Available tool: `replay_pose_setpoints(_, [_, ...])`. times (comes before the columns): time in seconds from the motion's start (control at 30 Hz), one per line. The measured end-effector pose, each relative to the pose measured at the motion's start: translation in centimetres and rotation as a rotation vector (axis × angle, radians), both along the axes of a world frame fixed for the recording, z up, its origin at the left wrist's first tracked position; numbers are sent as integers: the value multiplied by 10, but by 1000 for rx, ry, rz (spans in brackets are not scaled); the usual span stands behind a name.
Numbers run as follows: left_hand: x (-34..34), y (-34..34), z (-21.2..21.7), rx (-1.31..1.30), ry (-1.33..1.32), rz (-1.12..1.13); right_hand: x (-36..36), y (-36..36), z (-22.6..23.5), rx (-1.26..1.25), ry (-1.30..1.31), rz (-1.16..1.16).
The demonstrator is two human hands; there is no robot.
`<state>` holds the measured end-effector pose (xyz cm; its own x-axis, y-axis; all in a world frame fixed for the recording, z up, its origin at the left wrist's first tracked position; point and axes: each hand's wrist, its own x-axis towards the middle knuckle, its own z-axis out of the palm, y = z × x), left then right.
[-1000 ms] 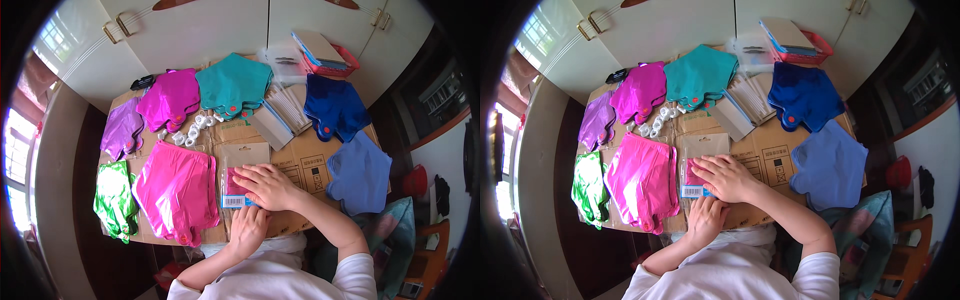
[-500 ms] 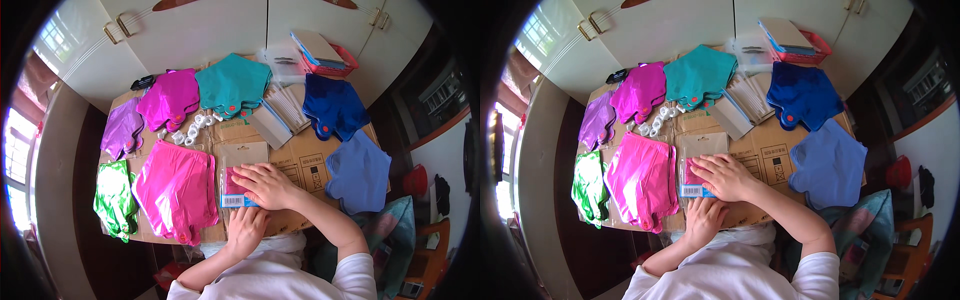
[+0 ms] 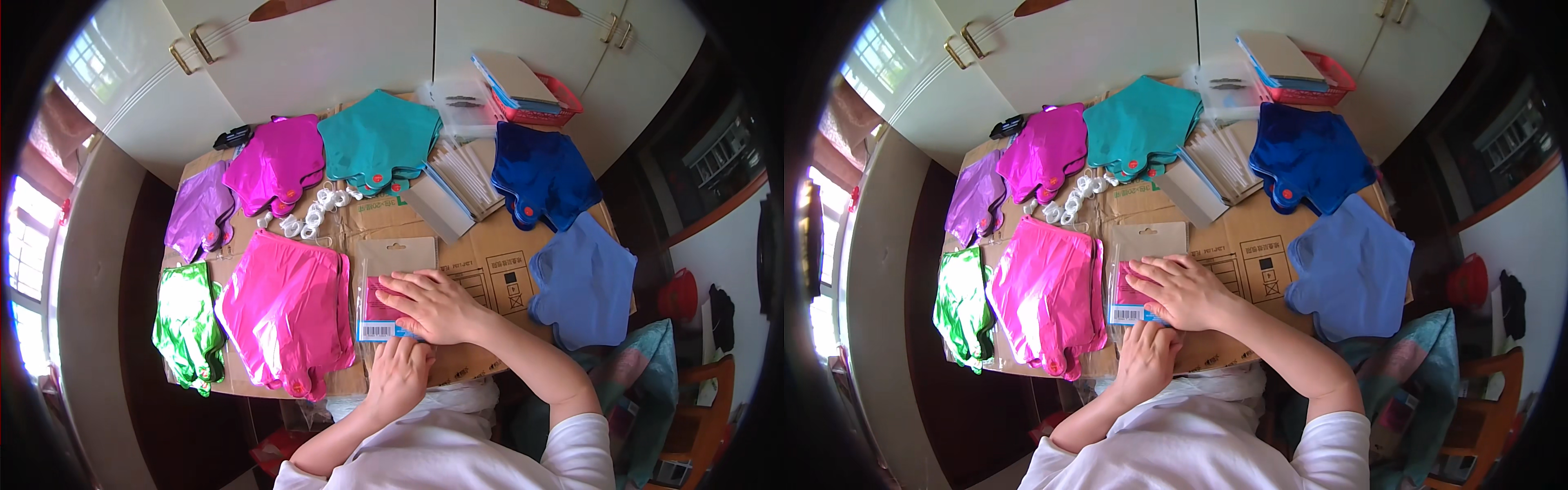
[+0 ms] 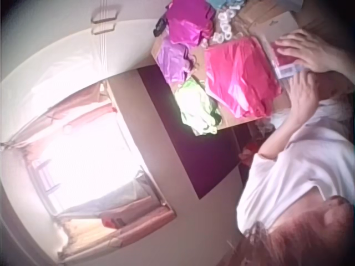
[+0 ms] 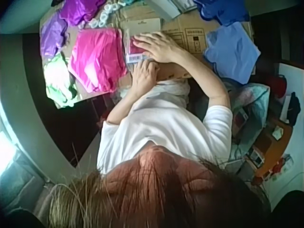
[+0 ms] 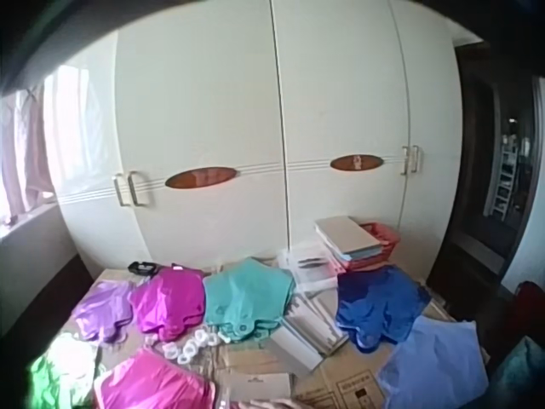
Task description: Folding and inserting colorful plastic bags into plastic packaging pouches.
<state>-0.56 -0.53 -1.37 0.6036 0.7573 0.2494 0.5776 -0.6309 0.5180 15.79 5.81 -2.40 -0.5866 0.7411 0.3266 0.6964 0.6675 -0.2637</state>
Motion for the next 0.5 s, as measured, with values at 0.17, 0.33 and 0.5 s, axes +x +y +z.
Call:
replay_pose_setpoints(0.17, [-29,-6,18,-104,-198,-27,-1,-1,0,-18,3,26])
replay_pose_setpoints(0.33, [-77,-10,10,-496,-739,-79,2,-9,8,-68,-41,95])
replay_pose_setpoints(0.5, [-114,-11,18,-378,-803,100,4,-27,14,-131,-119,127])
